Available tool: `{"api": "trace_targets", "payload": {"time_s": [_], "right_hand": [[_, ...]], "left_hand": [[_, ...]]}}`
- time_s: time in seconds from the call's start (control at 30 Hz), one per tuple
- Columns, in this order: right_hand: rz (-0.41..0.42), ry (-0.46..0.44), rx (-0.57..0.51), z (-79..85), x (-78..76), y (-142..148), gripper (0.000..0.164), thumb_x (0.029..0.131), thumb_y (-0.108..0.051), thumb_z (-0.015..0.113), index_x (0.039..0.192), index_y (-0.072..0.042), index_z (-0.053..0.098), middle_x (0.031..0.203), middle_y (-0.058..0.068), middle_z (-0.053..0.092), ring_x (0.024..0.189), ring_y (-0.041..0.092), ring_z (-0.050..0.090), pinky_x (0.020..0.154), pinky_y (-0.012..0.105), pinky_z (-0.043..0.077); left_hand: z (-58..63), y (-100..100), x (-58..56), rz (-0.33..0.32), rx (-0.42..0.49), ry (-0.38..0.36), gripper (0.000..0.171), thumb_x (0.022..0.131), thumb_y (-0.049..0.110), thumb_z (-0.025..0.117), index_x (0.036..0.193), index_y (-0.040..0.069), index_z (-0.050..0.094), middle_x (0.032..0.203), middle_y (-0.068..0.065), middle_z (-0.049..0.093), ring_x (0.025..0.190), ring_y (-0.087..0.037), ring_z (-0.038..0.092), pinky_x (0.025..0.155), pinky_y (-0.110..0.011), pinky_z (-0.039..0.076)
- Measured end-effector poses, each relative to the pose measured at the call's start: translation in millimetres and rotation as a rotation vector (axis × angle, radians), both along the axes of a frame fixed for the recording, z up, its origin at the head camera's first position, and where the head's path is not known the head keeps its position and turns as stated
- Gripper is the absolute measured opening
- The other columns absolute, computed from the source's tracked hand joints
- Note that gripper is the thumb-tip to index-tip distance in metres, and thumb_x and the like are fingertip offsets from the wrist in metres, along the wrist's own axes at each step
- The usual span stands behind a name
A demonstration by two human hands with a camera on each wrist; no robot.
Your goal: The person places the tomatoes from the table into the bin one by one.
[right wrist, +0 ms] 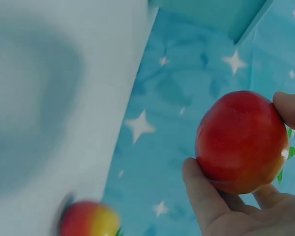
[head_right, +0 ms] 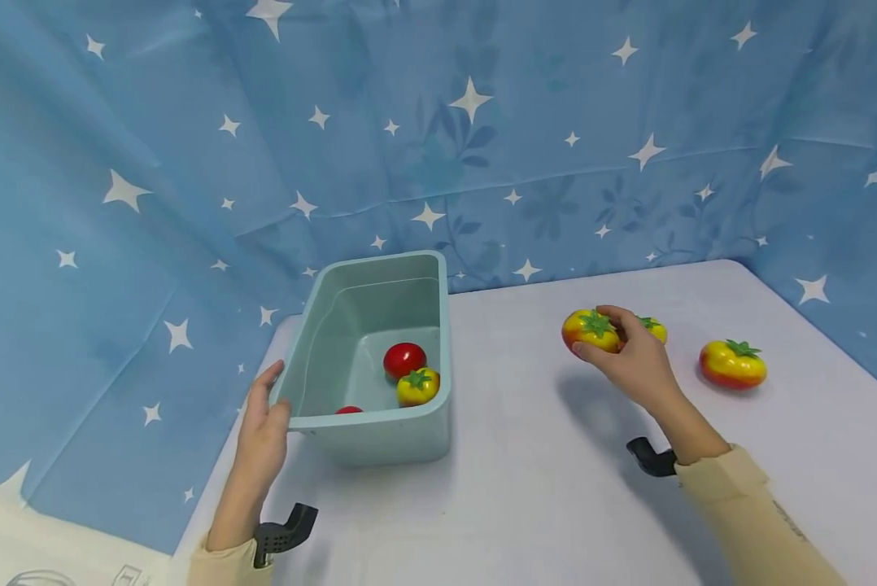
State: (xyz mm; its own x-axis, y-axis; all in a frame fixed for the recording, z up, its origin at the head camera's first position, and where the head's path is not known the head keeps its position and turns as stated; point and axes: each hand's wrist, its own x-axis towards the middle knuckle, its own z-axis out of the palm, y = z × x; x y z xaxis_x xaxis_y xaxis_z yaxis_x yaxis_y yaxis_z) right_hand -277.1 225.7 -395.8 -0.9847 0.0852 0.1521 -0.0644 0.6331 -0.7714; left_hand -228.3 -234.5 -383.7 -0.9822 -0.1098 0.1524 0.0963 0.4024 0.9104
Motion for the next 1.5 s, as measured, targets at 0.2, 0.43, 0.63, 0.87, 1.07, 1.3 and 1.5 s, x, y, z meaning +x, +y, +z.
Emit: {"api": "trace_targets", "payload": {"time_s": [0.2, 0.43, 0.63, 0.87, 1.07, 1.3, 1.5], "right_hand": [[0.127, 0.057, 0.004, 19.6, -9.0, -38, 0.073, 0.080, -0.048, 0.061, 0.139, -0.016, 0.032, 0.132, 0.014, 0.040, 0.109, 0.034, 0.042, 0.080, 0.047, 0.046], [0.226, 0.112, -0.038, 45.2, -20.3, -86, 0.071, 0.078, -0.049, 0.063, 0.137, -0.020, 0.035, 0.129, 0.005, 0.043, 0.108, 0.025, 0.046, 0.083, 0.045, 0.046], [0.312, 0.167, -0.121, 63.9, -23.5, -119, 0.067, 0.079, -0.043, 0.066, 0.135, -0.020, 0.037, 0.124, 0.000, 0.045, 0.106, 0.019, 0.048, 0.084, 0.041, 0.046], [0.431, 0.186, -0.182, 75.1, -20.9, -139, 0.060, 0.080, -0.035, 0.067, 0.132, -0.024, 0.040, 0.120, -0.004, 0.048, 0.105, 0.014, 0.049, 0.081, 0.034, 0.048], [0.513, 0.166, -0.213, 81.2, -19.1, -155, 0.057, 0.081, -0.029, 0.067, 0.131, -0.020, 0.041, 0.123, 0.000, 0.046, 0.105, 0.018, 0.050, 0.081, 0.034, 0.048], [0.623, 0.119, -0.150, 76.5, -17.8, -175, 0.060, 0.078, -0.039, 0.068, 0.130, -0.026, 0.041, 0.116, -0.007, 0.049, 0.099, 0.014, 0.051, 0.078, 0.030, 0.049], [0.736, 0.111, -0.094, 66.8, -17.8, -194, 0.058, 0.078, -0.037, 0.068, 0.130, -0.028, 0.043, 0.116, -0.009, 0.050, 0.097, 0.011, 0.052, 0.078, 0.031, 0.048]], "left_hand": [[-0.2, -1, 0.6, -0.014, -0.009, 0.010, 0.055, 0.091, 0.010, 0.027, 0.144, 0.024, 0.018, 0.146, 0.004, 0.020, 0.129, -0.019, 0.026, 0.098, -0.050, 0.027], [5.8, -1, 4.4, -0.023, 0.002, 0.009, 0.055, 0.092, 0.008, 0.028, 0.144, 0.021, 0.018, 0.146, 0.003, 0.020, 0.129, -0.018, 0.026, 0.099, -0.049, 0.025], [22.2, 7, 14.1, -0.021, 0.026, 0.001, 0.056, 0.090, 0.005, 0.027, 0.144, 0.016, 0.019, 0.146, -0.001, 0.021, 0.129, -0.020, 0.026, 0.100, -0.049, 0.025], [24.9, 9, 15.1, -0.037, 0.030, 0.006, 0.055, 0.090, 0.005, 0.027, 0.144, 0.014, 0.018, 0.145, -0.003, 0.022, 0.127, -0.023, 0.029, 0.097, -0.049, 0.027], [26.3, 8, 15.9, -0.033, 0.019, 0.011, 0.054, 0.090, 0.005, 0.028, 0.144, 0.013, 0.019, 0.144, -0.005, 0.024, 0.126, -0.024, 0.030, 0.097, -0.049, 0.027], [25.3, 8, 14.1, -0.041, 0.015, 0.006, 0.054, 0.091, 0.006, 0.028, 0.144, 0.012, 0.019, 0.144, -0.006, 0.026, 0.126, -0.024, 0.030, 0.097, -0.049, 0.027], [26.4, 8, 12.6, -0.029, 0.013, 0.002, 0.055, 0.090, 0.005, 0.028, 0.144, 0.012, 0.018, 0.146, -0.004, 0.021, 0.129, -0.022, 0.026, 0.100, -0.049, 0.026]]}}
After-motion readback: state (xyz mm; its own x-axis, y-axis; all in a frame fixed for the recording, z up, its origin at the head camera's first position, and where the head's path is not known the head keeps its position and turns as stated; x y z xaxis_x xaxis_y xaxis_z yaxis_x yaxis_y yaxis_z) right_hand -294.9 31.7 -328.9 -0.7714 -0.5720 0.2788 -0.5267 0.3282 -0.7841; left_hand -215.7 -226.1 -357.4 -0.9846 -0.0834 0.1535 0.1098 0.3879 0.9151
